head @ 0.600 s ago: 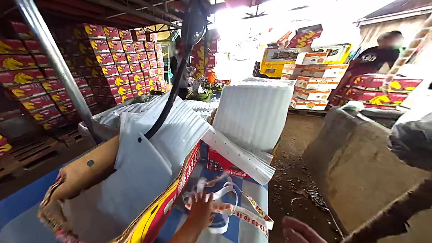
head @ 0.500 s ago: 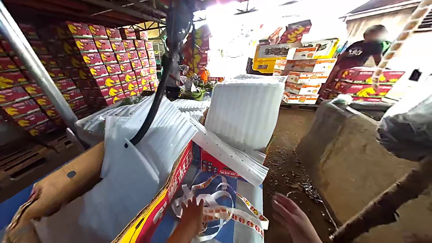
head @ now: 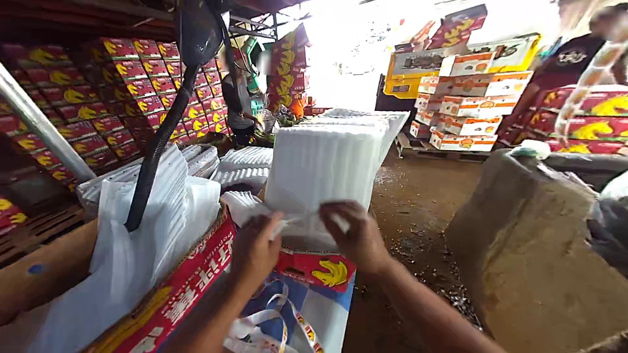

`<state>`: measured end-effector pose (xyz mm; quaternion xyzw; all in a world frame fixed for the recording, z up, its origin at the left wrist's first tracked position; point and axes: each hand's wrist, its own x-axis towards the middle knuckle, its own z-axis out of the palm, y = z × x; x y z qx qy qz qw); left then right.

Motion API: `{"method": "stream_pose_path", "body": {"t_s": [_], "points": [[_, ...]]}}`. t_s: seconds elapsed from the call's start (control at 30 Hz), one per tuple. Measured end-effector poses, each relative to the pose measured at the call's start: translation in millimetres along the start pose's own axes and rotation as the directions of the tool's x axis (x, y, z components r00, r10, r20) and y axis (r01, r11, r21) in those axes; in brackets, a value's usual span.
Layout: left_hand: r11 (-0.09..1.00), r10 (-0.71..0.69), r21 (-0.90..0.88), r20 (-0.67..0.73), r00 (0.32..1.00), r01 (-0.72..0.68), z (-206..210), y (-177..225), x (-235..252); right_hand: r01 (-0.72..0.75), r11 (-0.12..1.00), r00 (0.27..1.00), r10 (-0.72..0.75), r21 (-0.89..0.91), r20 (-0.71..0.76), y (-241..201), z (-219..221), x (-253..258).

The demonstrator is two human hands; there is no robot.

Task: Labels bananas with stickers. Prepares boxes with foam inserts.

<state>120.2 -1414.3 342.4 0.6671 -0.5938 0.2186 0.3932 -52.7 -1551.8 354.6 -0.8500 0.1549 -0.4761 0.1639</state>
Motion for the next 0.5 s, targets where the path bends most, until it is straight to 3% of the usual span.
{"method": "stream_pose_path", "body": {"t_s": [0.1,0.17,0.23,0.3,0.4,0.5], "points": [[0.961,0.173,0.22,-0.017,0.985,-0.165,-34,10,26,0.046,0.98,0.992,-0.022,-0.194,0.126,37,-17,95],[0.874,0.298,0.343,0.18,0.938,-0.344,-66,27,33,0.008,0.947,0.967,0.075,-0.321,0.244,53,-7,144],[0.803,0.323,0.398,0.336,0.885,-0.444,-92,45,35,-0.025,0.892,0.924,0.193,-0.45,0.33,55,3,168],[0.799,0.238,0.464,0.34,0.91,-0.383,-116,57,32,-0.044,0.855,0.882,0.276,-0.517,0.381,44,7,174],[0.827,0.056,0.543,0.179,0.982,-0.146,-152,63,25,-0.062,0.842,0.876,0.303,-0.535,0.376,41,7,168],[0.827,-0.176,0.551,0.064,0.982,0.112,-188,77,12,0.032,0.888,0.932,0.14,-0.459,0.335,59,21,170]]}}
